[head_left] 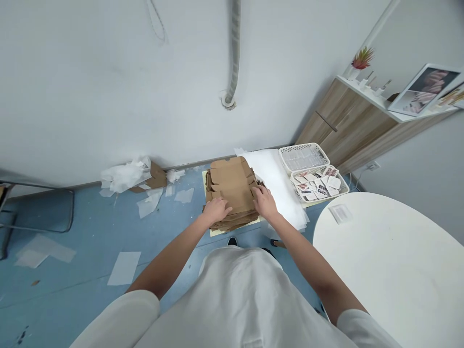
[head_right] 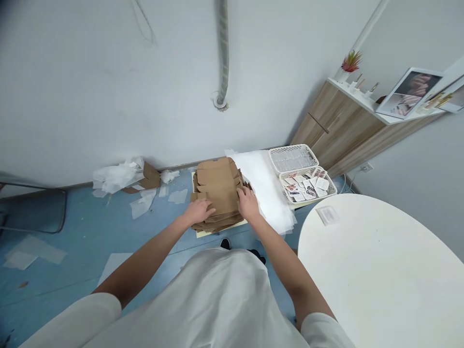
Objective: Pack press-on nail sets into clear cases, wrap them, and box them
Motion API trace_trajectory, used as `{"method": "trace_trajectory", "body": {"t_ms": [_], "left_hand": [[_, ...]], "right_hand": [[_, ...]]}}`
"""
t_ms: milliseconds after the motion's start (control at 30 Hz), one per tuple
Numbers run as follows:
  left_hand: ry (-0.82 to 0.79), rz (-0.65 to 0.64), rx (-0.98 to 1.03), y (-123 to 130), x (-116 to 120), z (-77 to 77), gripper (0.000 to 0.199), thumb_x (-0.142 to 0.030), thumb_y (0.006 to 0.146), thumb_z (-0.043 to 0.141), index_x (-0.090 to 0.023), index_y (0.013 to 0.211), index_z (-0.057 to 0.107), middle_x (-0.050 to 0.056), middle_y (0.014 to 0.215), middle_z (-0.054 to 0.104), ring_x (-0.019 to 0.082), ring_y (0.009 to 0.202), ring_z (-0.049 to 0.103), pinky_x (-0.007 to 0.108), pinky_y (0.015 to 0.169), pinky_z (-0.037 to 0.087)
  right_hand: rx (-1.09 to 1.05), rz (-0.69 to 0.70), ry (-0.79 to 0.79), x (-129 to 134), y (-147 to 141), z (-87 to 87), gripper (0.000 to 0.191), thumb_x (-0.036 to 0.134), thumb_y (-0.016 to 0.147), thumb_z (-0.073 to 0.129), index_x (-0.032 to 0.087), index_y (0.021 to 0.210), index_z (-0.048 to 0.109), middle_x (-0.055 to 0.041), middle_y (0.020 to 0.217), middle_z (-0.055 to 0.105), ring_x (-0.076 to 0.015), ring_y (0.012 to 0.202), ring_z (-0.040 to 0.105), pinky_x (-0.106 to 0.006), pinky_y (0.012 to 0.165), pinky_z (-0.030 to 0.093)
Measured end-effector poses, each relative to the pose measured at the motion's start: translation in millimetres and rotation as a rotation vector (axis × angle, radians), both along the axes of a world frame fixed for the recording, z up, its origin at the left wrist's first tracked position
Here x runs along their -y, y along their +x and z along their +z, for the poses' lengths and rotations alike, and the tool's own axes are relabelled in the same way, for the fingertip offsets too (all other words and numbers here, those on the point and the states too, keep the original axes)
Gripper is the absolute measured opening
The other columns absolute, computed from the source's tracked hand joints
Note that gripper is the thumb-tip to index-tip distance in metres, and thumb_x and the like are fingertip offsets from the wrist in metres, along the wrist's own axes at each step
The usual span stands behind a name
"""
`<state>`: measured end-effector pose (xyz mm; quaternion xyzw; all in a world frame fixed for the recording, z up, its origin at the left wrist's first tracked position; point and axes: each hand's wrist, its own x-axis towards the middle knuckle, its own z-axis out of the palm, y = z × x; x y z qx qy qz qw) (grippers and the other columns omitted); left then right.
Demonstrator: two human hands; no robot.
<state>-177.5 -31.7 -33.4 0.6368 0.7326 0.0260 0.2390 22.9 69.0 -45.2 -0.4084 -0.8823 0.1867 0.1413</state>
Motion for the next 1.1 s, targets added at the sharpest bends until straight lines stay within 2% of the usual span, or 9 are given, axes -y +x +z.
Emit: {"method": "trace_trajectory", "body": {"t_ms": [133,267,467,600,767,867,967,1033,1100], "left_hand": [[0.068,-0.117,0.061,-19.5,7.3,-10.4,0.028,-0.032,0.079,0.049,-0.022,0.101,0.063,0.013,0.126,0.048,0.033,0.122,0.037,0.049,0.096,0.028],[0.143,-0.227,0.130,-19.3,4.4,-17.1,0.034,-0.029,0.079,0.050,-0.028,0.112,0.057,0.010,0.137,0.039,0.029,0.130,0.025,0.053,0.101,0.017],[0.098,-0.274,0.178,-8.6,-1.4,-16.5,0.042,-0.050,0.076,0.050,-0.024,0.106,0.059,0.013,0.119,0.055,0.031,0.115,0.045,0.059,0.100,0.006],[0.121,-0.230,0.115,-8.9,0.3,-12.9,0.055,-0.058,0.068,0.055,-0.020,0.108,0.058,0.015,0.108,0.060,0.033,0.103,0.052,0.059,0.100,0.004],[0.169,-0.301,0.041,-7.5,0.3,-7.5,0.031,-0.040,0.081,0.043,-0.020,0.083,0.065,0.009,0.088,0.066,0.025,0.084,0.060,0.056,0.100,0.004],[0.201,-0.353,-0.021,-6.1,-0.3,-7.3,0.037,-0.028,0.086,0.032,-0.018,0.072,0.065,0.008,0.077,0.067,0.022,0.073,0.061,0.053,0.101,0.008],[0.206,-0.352,-0.055,-6.1,-0.7,-8.5,0.038,-0.025,0.085,0.031,-0.017,0.071,0.065,0.010,0.074,0.067,0.021,0.070,0.061,0.050,0.100,0.015],[0.212,-0.345,-0.043,-6.6,-1.0,-8.7,0.038,-0.024,0.086,0.030,-0.016,0.071,0.064,0.010,0.075,0.067,0.021,0.070,0.061,0.050,0.098,0.018],[0.230,-0.340,-0.019,-7.3,-1.5,-8.1,0.038,-0.025,0.086,0.030,-0.016,0.070,0.063,0.010,0.075,0.067,0.021,0.071,0.061,0.048,0.096,0.022]], "right_hand": [[0.139,-0.086,-0.045,-9.7,-15.5,-6.0,0.035,0.009,0.075,0.047,0.019,0.108,0.055,-0.0149,0.113,0.051,-0.0296,0.108,0.044,-0.042,0.091,0.034],[0.221,-0.127,-0.032,-13.5,-17.2,-12.6,0.032,0.007,0.076,0.041,0.020,0.099,0.059,-0.0156,0.107,0.054,-0.0290,0.099,0.051,-0.040,0.083,0.037],[0.222,-0.215,-0.062,-19.5,-8.5,-5.8,0.041,0.005,0.071,0.041,0.023,0.104,0.055,-0.0090,0.085,0.062,-0.0232,0.077,0.059,-0.033,0.068,0.040],[0.000,-0.328,-0.202,-28.8,-4.3,6.7,0.038,0.010,0.070,0.040,0.023,0.104,0.051,-0.0036,0.079,0.064,-0.0187,0.064,0.058,-0.030,0.062,0.042],[-0.224,-0.326,-0.351,-30.7,-0.8,13.5,0.035,0.016,0.071,0.038,0.022,0.104,0.048,0.0005,0.078,0.064,-0.0136,0.054,0.054,-0.029,0.059,0.044],[-0.278,-0.331,-0.289,-23.1,0.9,16.0,0.035,0.023,0.075,0.039,0.021,0.109,0.047,-0.0038,0.090,0.064,-0.0170,0.072,0.059,-0.033,0.069,0.046],[-0.231,-0.278,-0.030,-7.6,0.4,21.2,0.032,0.027,0.078,0.043,0.019,0.108,0.051,-0.0107,0.109,0.058,-0.0229,0.101,0.053,-0.039,0.085,0.041],[-0.129,-0.136,0.064,6.4,-2.0,23.7,0.026,0.027,0.080,0.043,0.018,0.101,0.057,-0.0124,0.104,0.059,-0.0240,0.100,0.052,-0.040,0.087,0.038],[0.008,0.089,0.028,21.2,-5.3,22.3,0.023,0.027,0.083,0.041,0.018,0.093,0.061,-0.0107,0.091,0.063,-0.0224,0.089,0.056,-0.038,0.084,0.039]]}}
